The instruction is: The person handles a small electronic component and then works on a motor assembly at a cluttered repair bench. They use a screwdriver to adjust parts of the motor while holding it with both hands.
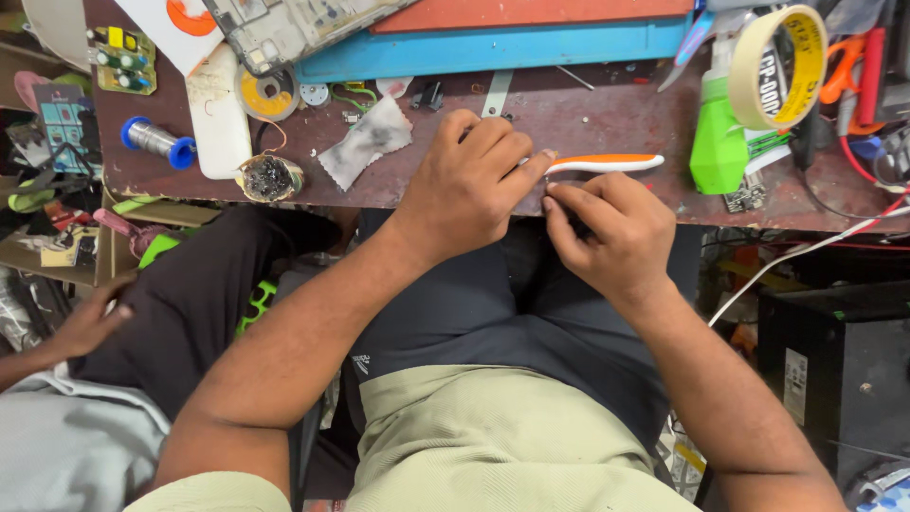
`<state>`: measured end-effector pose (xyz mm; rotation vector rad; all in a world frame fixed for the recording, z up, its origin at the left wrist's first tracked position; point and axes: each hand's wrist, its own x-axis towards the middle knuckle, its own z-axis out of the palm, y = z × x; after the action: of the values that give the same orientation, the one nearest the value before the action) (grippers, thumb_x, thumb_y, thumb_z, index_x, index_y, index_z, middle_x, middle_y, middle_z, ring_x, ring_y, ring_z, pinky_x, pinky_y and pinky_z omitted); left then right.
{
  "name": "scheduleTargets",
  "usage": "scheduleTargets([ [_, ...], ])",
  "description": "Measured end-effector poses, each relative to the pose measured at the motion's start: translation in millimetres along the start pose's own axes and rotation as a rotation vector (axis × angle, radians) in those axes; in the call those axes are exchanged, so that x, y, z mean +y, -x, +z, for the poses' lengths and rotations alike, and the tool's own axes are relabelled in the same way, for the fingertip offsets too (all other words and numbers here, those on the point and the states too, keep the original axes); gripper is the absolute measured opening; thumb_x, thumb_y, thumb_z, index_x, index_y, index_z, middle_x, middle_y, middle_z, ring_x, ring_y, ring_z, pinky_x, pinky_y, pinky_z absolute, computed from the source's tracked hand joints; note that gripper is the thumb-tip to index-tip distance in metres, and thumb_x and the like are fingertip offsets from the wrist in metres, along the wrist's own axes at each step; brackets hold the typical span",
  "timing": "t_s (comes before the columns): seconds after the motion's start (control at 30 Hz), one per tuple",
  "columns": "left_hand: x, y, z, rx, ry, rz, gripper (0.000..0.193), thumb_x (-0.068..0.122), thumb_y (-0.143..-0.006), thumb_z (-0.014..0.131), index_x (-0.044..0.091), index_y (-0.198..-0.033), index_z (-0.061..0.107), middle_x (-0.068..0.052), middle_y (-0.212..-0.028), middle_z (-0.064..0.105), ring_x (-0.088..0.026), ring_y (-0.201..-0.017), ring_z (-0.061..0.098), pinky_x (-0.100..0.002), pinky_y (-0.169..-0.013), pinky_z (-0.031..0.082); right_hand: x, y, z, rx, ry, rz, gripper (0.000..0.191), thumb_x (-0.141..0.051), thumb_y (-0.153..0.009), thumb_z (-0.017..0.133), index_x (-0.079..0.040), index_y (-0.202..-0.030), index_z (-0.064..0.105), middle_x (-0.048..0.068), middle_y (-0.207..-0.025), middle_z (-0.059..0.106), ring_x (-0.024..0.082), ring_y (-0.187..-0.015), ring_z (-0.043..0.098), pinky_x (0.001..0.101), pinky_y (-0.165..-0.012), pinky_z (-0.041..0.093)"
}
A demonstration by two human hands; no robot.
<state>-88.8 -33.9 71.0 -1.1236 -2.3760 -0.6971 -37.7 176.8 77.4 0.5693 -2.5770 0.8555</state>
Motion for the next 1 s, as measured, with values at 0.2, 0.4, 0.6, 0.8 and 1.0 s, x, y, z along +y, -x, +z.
scheduleTargets([
  [0.2, -0.2, 0.7, -1.9, -0.008, 0.033, -0.040, 0.032, 0.012, -0.089, 0.074, 0.005, -0.120, 0.074, -0.003, -0.107, 0.063, -0.022, -0.107, 0.058, -0.042, -0.099, 0.040, 14.9, 6.9, -3.0, 0.065, -0.222, 0.226, 0.011, 0.005, -0.088, 0.077, -0.001, -0.098, 0.075, 0.007, -0.087, 0.066, 0.012, -0.063, 0.058, 0.0258, -0.057, 0.045],
  [0.4, -1.1, -0.7, -2.4, 0.006, 0.083, -0.064, 0.029, 0.013, -0.093, 0.076, 0.004, -0.120, 0.073, -0.004, -0.106, 0.062, -0.022, -0.106, 0.059, -0.042, -0.098, 0.040, 22.5, 11.0, -6.2, 0.105, -0.240, 0.165, 0.013, 0.007, -0.097, 0.077, -0.001, -0.106, 0.073, 0.007, -0.093, 0.067, 0.015, -0.072, 0.063, 0.0246, -0.061, 0.049],
  [0.6, -1.7, 0.6, -2.3, 0.039, 0.064, -0.044, 0.026, 0.009, -0.094, 0.075, 0.005, -0.119, 0.073, -0.004, -0.106, 0.059, -0.022, -0.105, 0.058, -0.041, -0.098, 0.040, 27.1, -4.7, -7.9, 0.117, 0.170, -0.167, 0.026, 0.006, -0.085, 0.084, -0.006, -0.106, 0.074, 0.007, -0.104, 0.067, 0.030, -0.094, 0.062, 0.0409, -0.087, 0.049],
  [0.8, -3.0, 1.0, 1.1, -0.006, 0.034, -0.038, 0.016, 0.006, -0.094, 0.074, 0.007, -0.110, 0.072, -0.003, -0.106, 0.059, -0.021, -0.106, 0.058, -0.040, -0.097, 0.040, 25.4, -13.7, -2.8, 0.048, 0.200, -0.218, 0.026, 0.002, -0.088, 0.080, -0.006, -0.112, 0.074, 0.006, -0.118, 0.068, 0.029, -0.109, 0.065, 0.0380, -0.094, 0.048],
  [1.0, -5.8, 3.7, -0.7, -0.012, 0.102, -0.022, 0.019, 0.009, -0.090, 0.073, 0.009, -0.109, 0.075, -0.003, -0.104, 0.060, -0.022, -0.108, 0.057, -0.041, -0.097, 0.039, 29.8, -11.9, -0.8, 0.020, 0.164, -0.209, 0.025, 0.002, -0.087, 0.079, -0.007, -0.110, 0.074, 0.005, -0.115, 0.068, 0.027, -0.110, 0.066, 0.0398, -0.096, 0.047],
])
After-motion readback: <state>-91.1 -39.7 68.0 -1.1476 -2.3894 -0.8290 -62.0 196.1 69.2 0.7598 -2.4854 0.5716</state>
